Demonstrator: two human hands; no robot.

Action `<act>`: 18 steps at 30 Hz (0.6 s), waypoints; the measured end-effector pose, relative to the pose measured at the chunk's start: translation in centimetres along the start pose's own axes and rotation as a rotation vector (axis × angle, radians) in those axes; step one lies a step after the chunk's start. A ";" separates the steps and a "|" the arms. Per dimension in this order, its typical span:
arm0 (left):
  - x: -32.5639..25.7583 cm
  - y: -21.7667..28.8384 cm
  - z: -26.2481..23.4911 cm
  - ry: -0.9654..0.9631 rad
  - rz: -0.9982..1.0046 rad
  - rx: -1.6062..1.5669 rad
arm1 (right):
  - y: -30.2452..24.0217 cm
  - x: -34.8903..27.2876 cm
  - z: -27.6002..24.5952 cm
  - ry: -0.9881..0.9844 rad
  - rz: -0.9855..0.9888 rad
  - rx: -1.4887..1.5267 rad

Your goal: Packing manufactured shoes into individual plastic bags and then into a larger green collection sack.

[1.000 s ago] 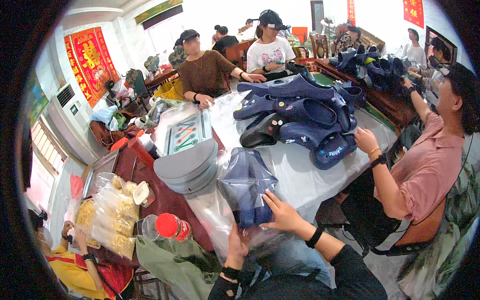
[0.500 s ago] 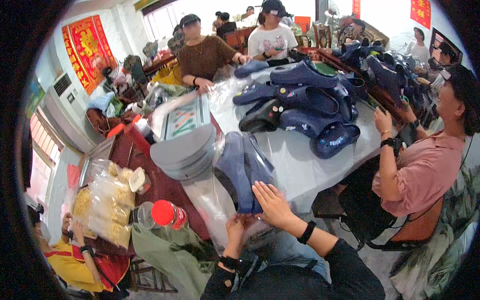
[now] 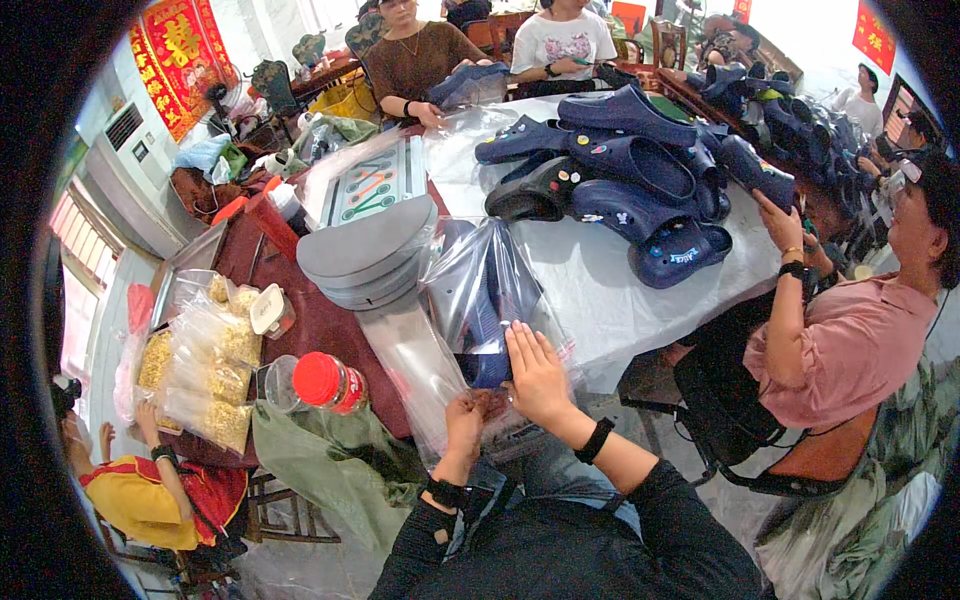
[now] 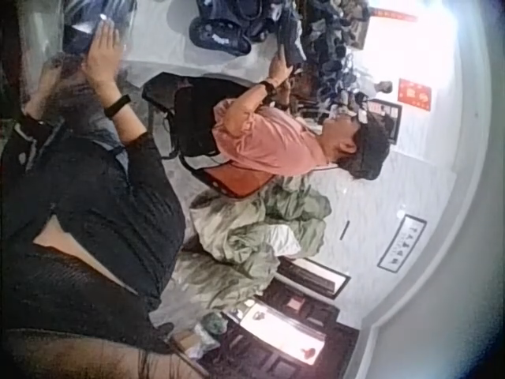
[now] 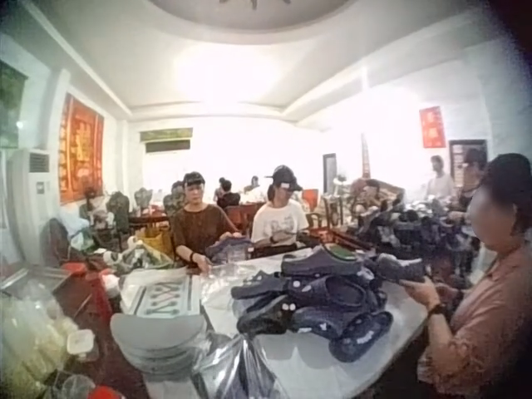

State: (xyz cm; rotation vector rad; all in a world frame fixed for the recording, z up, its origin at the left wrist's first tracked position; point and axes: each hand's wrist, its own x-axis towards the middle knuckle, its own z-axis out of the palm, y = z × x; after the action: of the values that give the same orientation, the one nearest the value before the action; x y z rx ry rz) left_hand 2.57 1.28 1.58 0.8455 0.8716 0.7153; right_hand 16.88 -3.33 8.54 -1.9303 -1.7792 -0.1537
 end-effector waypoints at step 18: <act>-2.1 1.6 0.8 -0.020 -0.004 0.140 | -3.0 -0.4 1.3 0.056 0.434 0.481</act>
State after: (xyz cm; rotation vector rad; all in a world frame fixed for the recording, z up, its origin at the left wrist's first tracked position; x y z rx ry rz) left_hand 1.96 0.07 3.99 0.9735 0.9131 0.6464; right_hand 13.61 -3.03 8.11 -1.8675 -1.1809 0.3367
